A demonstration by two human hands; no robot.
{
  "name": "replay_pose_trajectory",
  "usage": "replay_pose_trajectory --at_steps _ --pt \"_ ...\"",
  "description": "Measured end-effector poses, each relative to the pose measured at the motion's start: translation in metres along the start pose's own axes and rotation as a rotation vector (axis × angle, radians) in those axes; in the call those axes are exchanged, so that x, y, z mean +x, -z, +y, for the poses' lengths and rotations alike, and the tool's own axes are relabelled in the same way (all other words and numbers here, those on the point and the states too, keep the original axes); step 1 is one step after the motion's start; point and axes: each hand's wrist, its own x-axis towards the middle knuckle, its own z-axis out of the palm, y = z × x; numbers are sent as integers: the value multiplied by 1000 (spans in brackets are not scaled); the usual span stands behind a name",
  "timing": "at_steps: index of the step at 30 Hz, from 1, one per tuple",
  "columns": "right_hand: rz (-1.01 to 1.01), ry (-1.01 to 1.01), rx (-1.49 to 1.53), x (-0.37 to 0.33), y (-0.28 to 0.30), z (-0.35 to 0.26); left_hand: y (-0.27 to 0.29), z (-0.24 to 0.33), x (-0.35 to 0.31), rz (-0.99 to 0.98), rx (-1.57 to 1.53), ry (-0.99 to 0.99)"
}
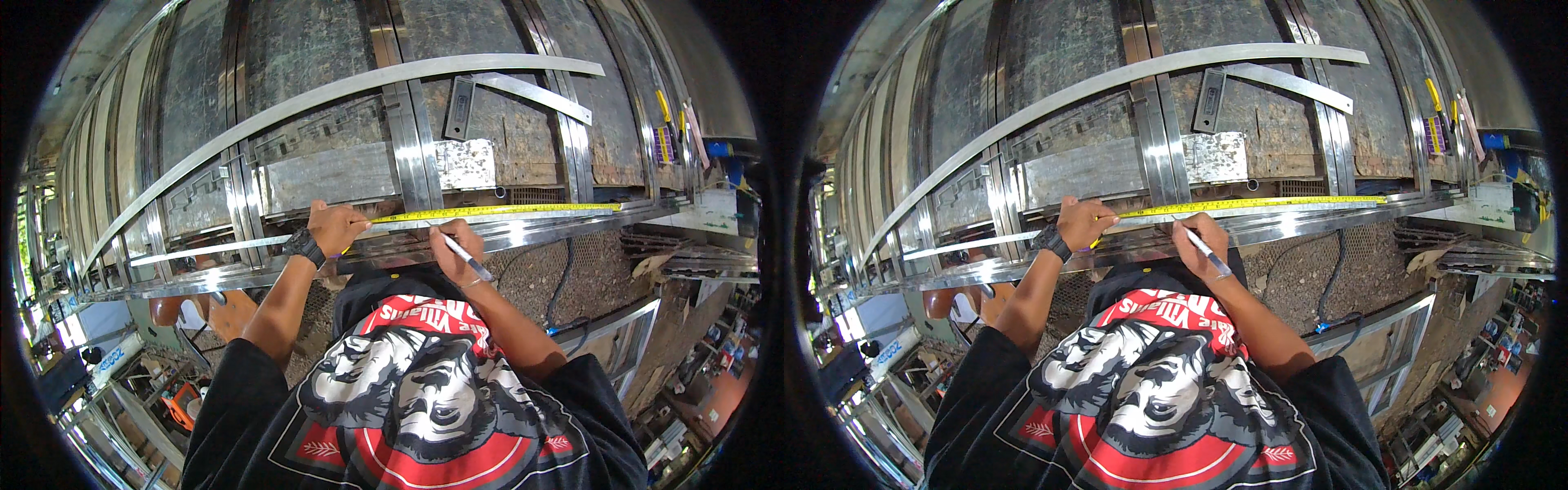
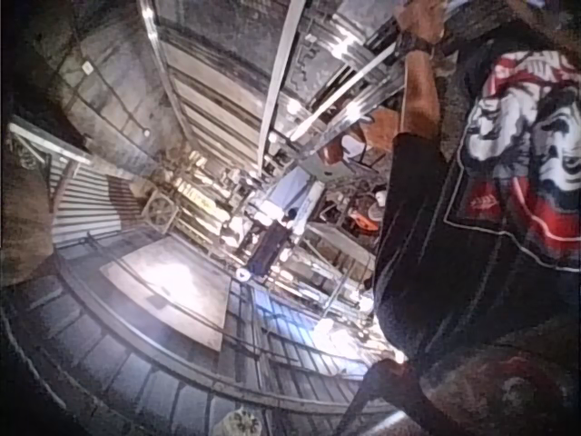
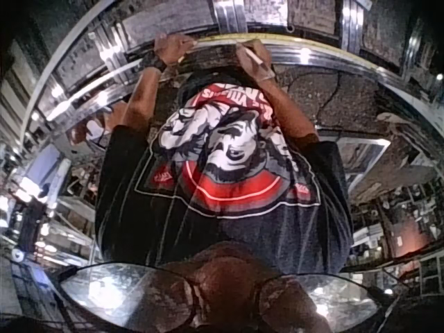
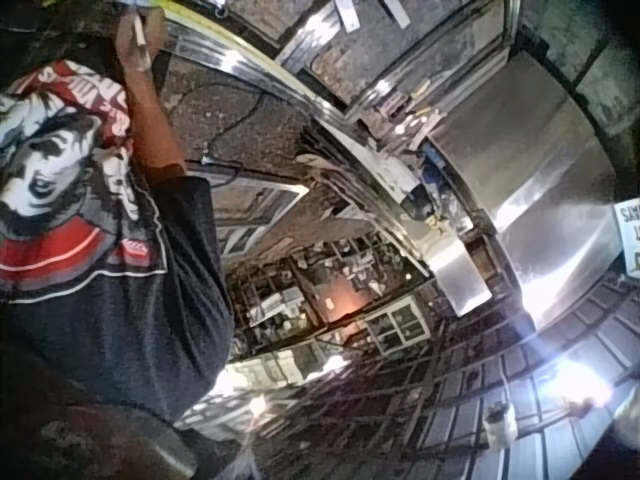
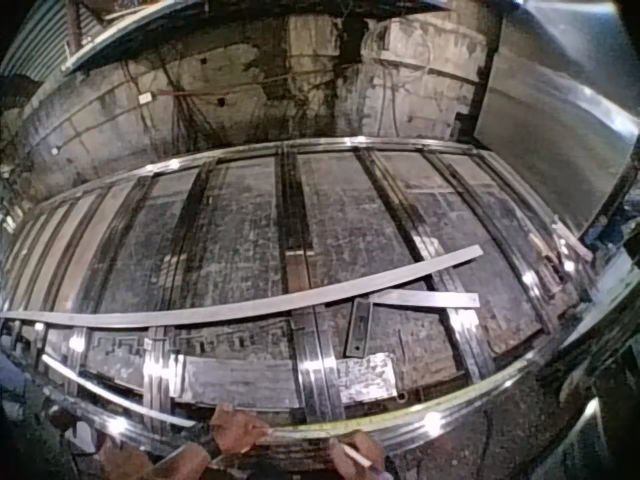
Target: The person measures a metal frame using a tape measure and marks it with a marker. They repeatedly extend the tape measure, align it along the frame, and make marks at measured intervals.
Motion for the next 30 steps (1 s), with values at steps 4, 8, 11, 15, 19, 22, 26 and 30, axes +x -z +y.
replay_pose_trajectory --at_steps 4,8,11,15,19,22,26,30 --pt "203 -102 55 -5 19 1 1 3 1 -2 24 -5" --pt "273 37 -143 2 51 19 -11 -9 0 73 -4 -34" --pt "234 182 -375 17 70 37 -14 -11 3 52 -8 8" --pt "72 329 -487 41 68 51 -3 0 2 35 12 16" --pt "-94 265 -591 44 54 48 -6 -8 1 33 24 23" --pt "-133 222 -591 43 54 50 -5 -9 2 16 19 35" --pt "-140 218 -601 44 54 53 -3 -4 3 27 22 14" --pt "-135 187 -571 45 52 53 8 5 0 30 61 -13"
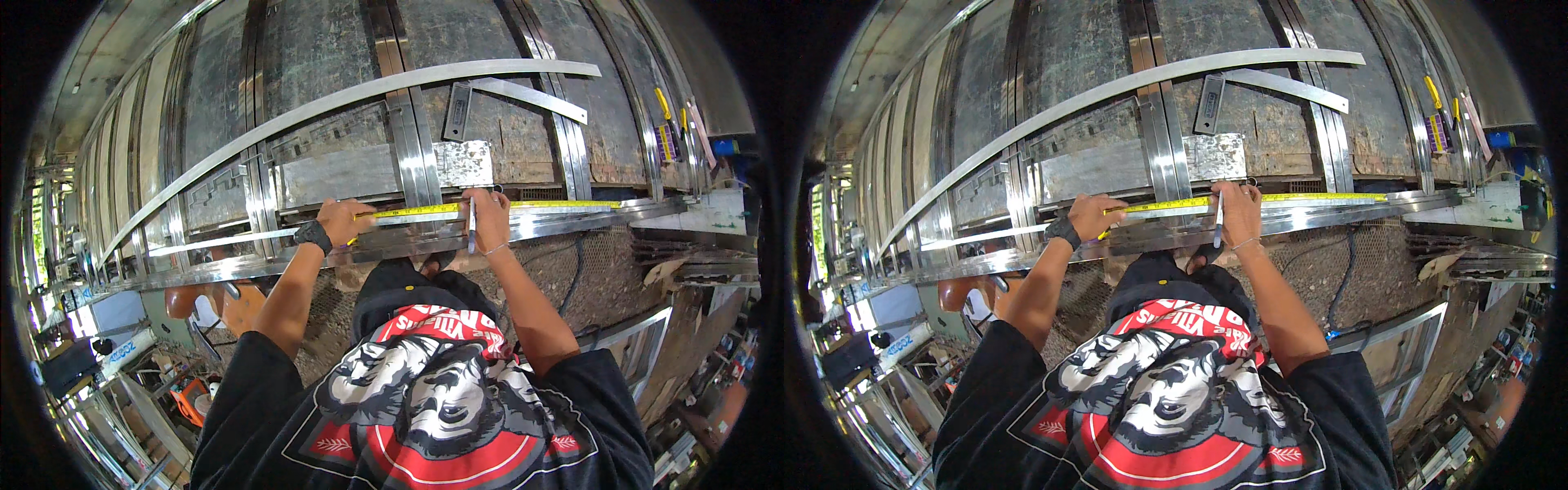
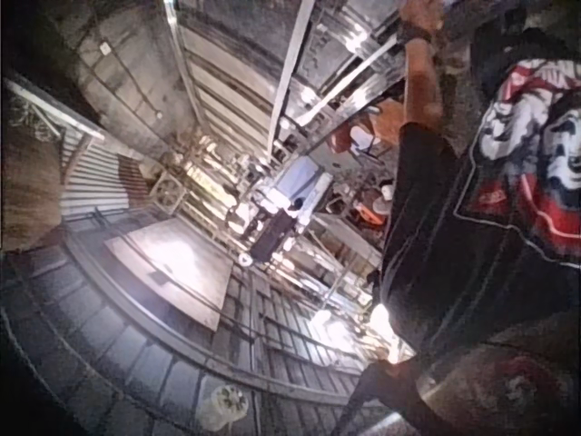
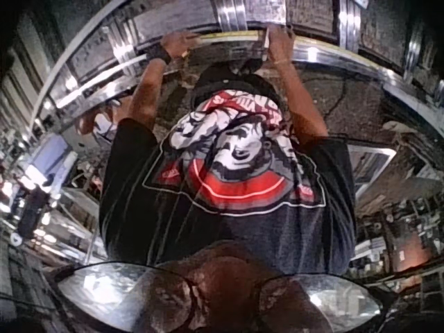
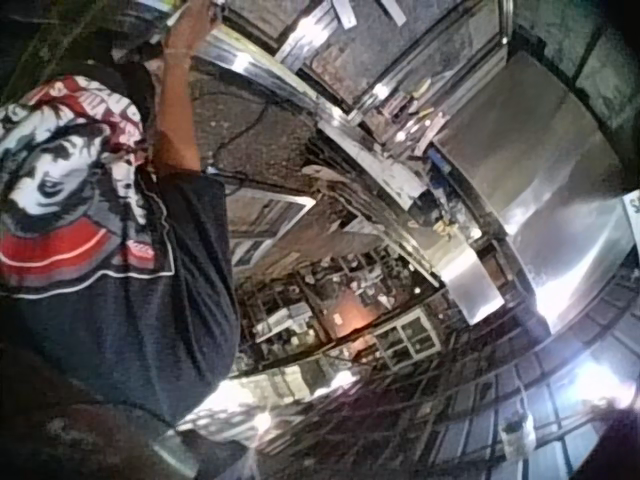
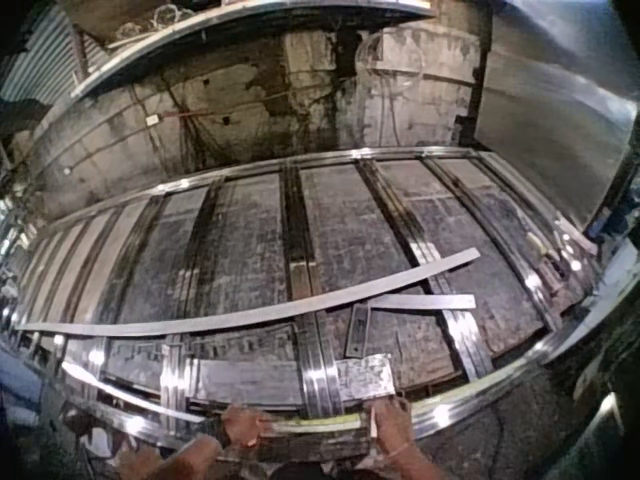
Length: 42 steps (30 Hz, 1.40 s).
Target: The person measures a metal frame using a tape measure and marks it with a marker. They repeatedly extend the tape measure, align it along the frame, and make marks at measured intervals.
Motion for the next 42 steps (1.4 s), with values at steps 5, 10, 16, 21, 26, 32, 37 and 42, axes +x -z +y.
replay_pose_trajectory --at_steps 5,10,16,21,26,32,37,42 --pt "38 -15 26 -1 4 -6 -9 -4 -20 226 76 -119" --pt "31 24 -29 0 2 1 -8 -2 -30 224 2 -42" --pt "52 14 -48 -1 -1 3 38 -54 -50 42 -131 63" --pt "21 -22 -40 -4 -5 11 71 -129 -85 4 -96 97" --pt "77 -3 -4 0 2 -2 50 -131 -92 139 52 29" --pt "63 -13 -9 -2 0 0 42 -127 -96 96 80 -40" --pt "69 -10 18 -2 2 -2 40 -114 -92 54 -67 -49" --pt "51 -16 17 -2 7 -6 37 -118 -90 97 -139 -85"
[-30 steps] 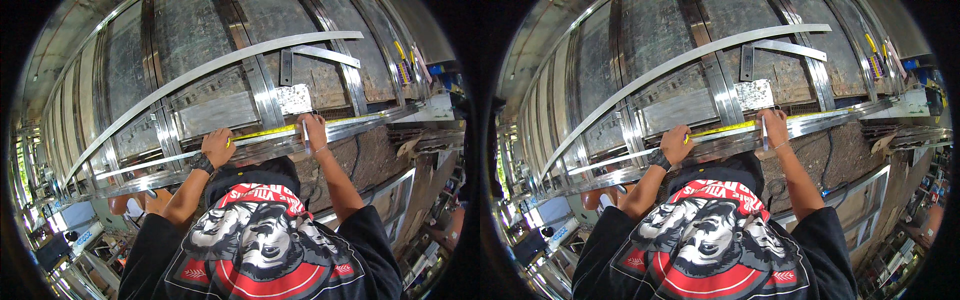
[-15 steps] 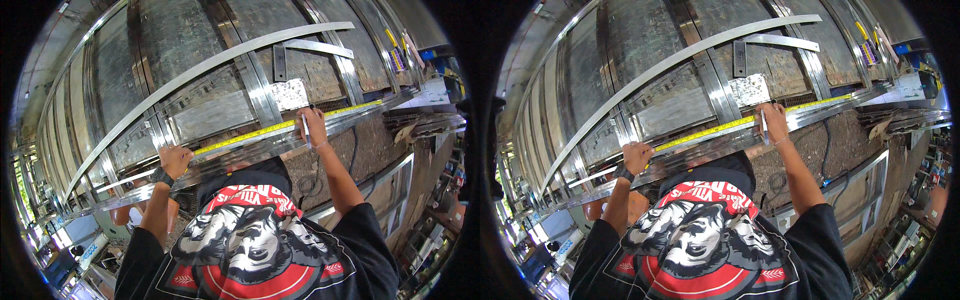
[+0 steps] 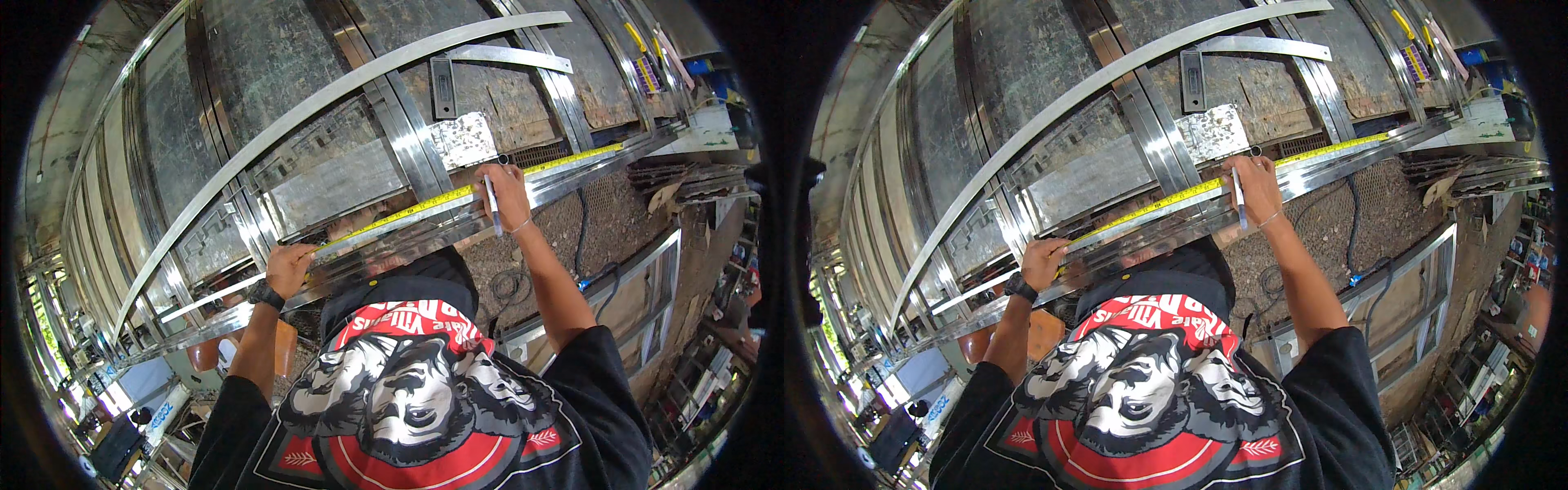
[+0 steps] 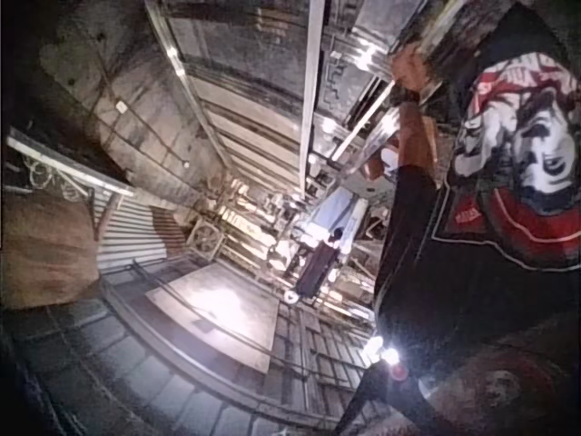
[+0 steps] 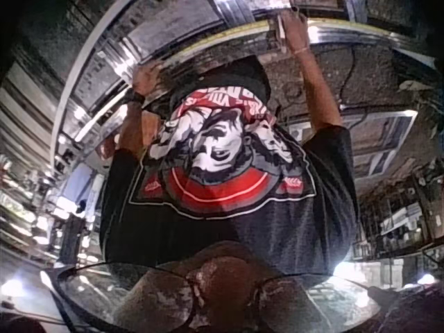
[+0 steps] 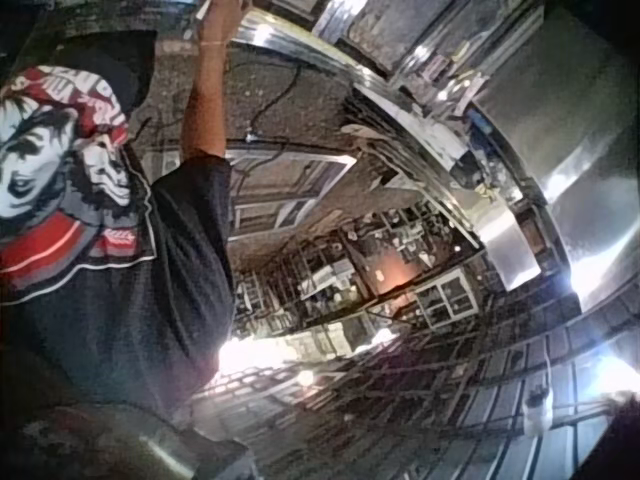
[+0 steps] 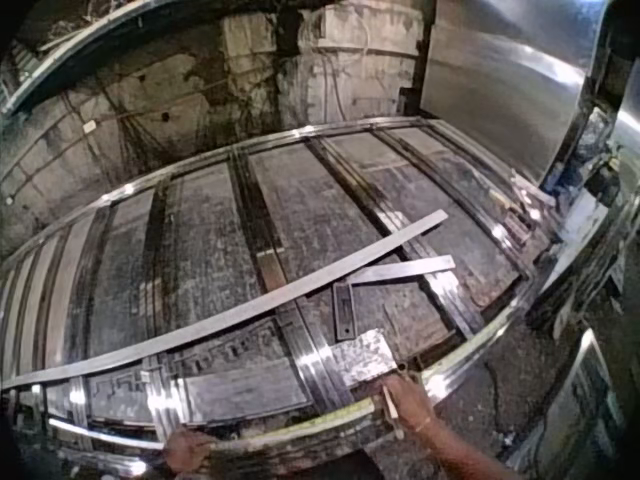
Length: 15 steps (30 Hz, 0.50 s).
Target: The person measures a metal frame using a tape measure and marks it with a marker. They repeatedly extend the tape measure, align it along the frame, and make marks at measured intervals.
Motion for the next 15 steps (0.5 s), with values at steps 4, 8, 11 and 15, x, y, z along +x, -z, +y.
replay_pose_trajectory --at_steps 4,8,11,15 --pt "17 0 -13 0 -1 -1 -2 -3 4 20 -113 -2" --pt "-30 -32 -29 -2 0 2 -5 -5 5 -4 -120 82" --pt "-16 -34 -16 -3 -2 3 -8 -6 4 8 -35 88" --pt "6 -30 -8 -3 -2 4 -16 -13 -1 46 24 81"
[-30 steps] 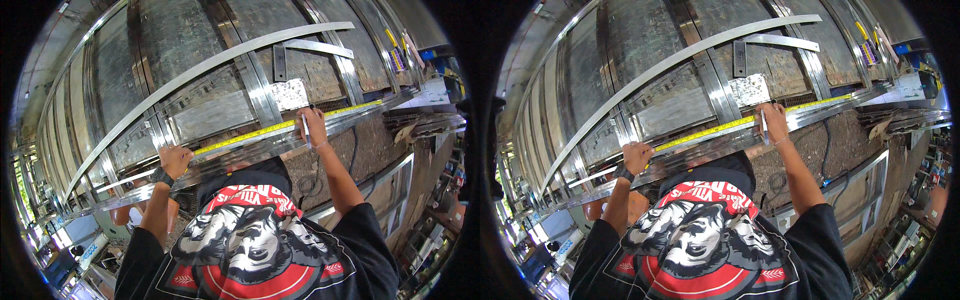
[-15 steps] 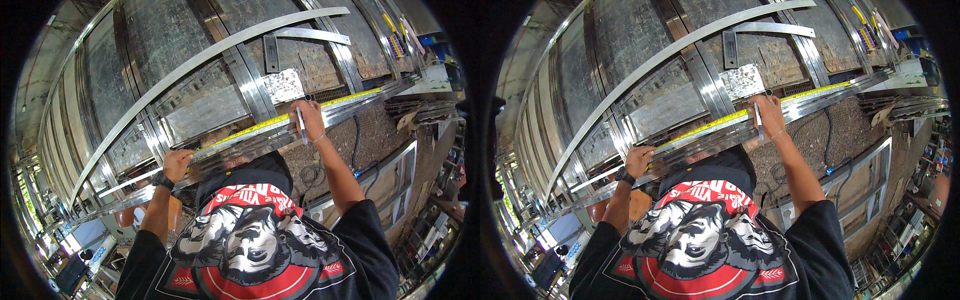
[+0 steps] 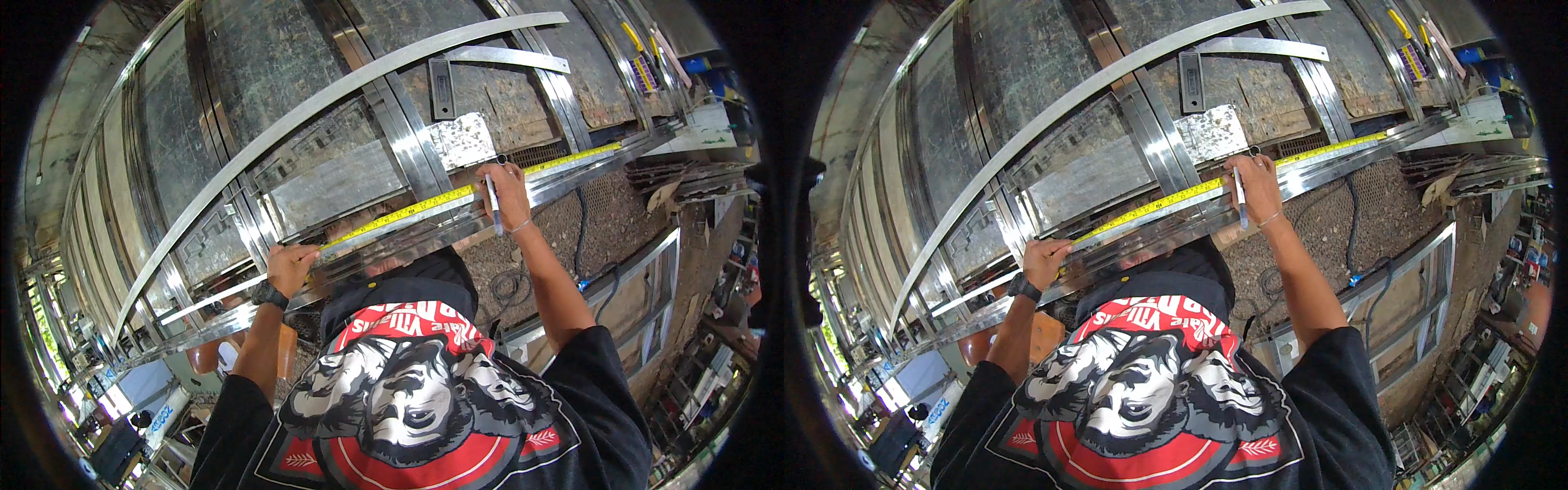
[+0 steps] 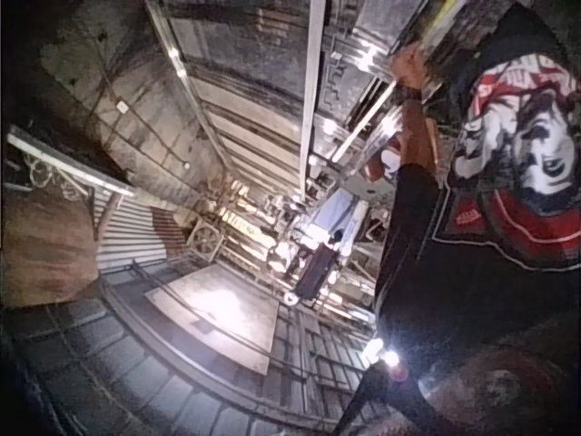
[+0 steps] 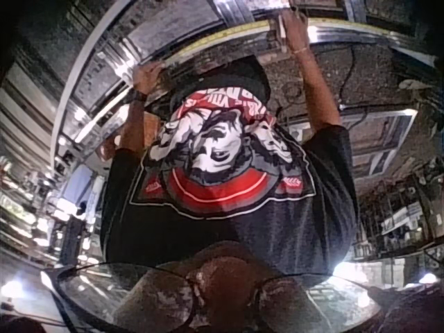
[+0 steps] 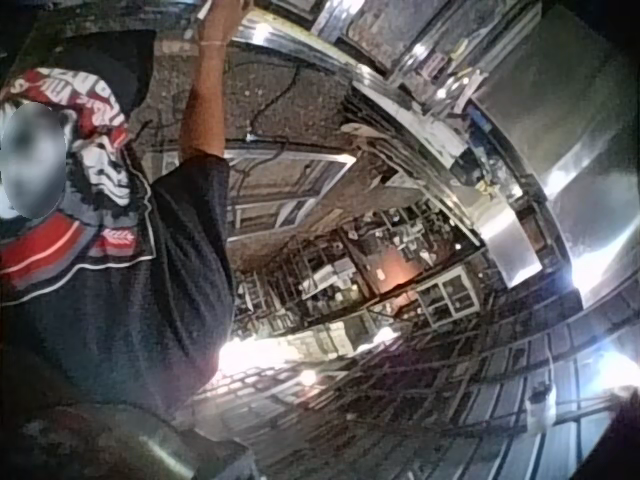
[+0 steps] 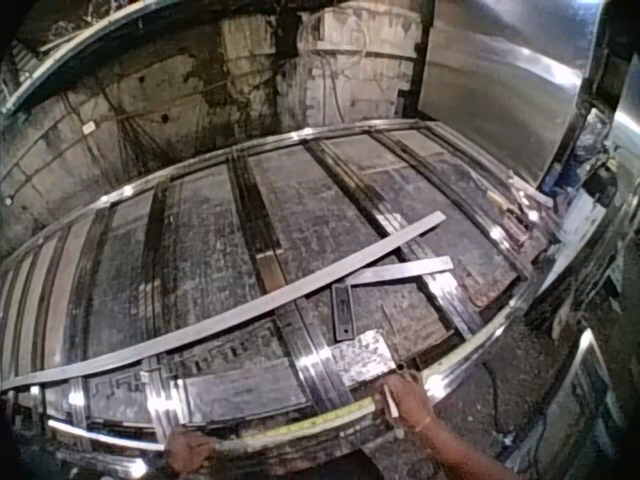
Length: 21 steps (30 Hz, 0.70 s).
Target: The person measures a metal frame using a tape measure and marks it with a marker. They repeatedly extend the tape measure, align it along the frame, and make marks at measured intervals.
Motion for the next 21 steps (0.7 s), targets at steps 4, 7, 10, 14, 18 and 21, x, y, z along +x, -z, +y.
replay_pose_trajectory --at_steps 4,7,10,14,18,21 --pt "23 27 0 1 3 -4 -1 -1 0 -5 -23 6" --pt "38 54 -11 1 5 -6 2 4 0 -2 0 -23" --pt "43 59 -14 1 4 -7 3 5 0 -13 -10 -22" --pt "1 14 -29 1 6 -9 3 7 -1 9 -11 -52" --pt "13 31 -28 1 6 -8 2 5 -1 13 11 -45" --pt "38 45 -41 1 7 -10 1 4 -1 16 27 -45"
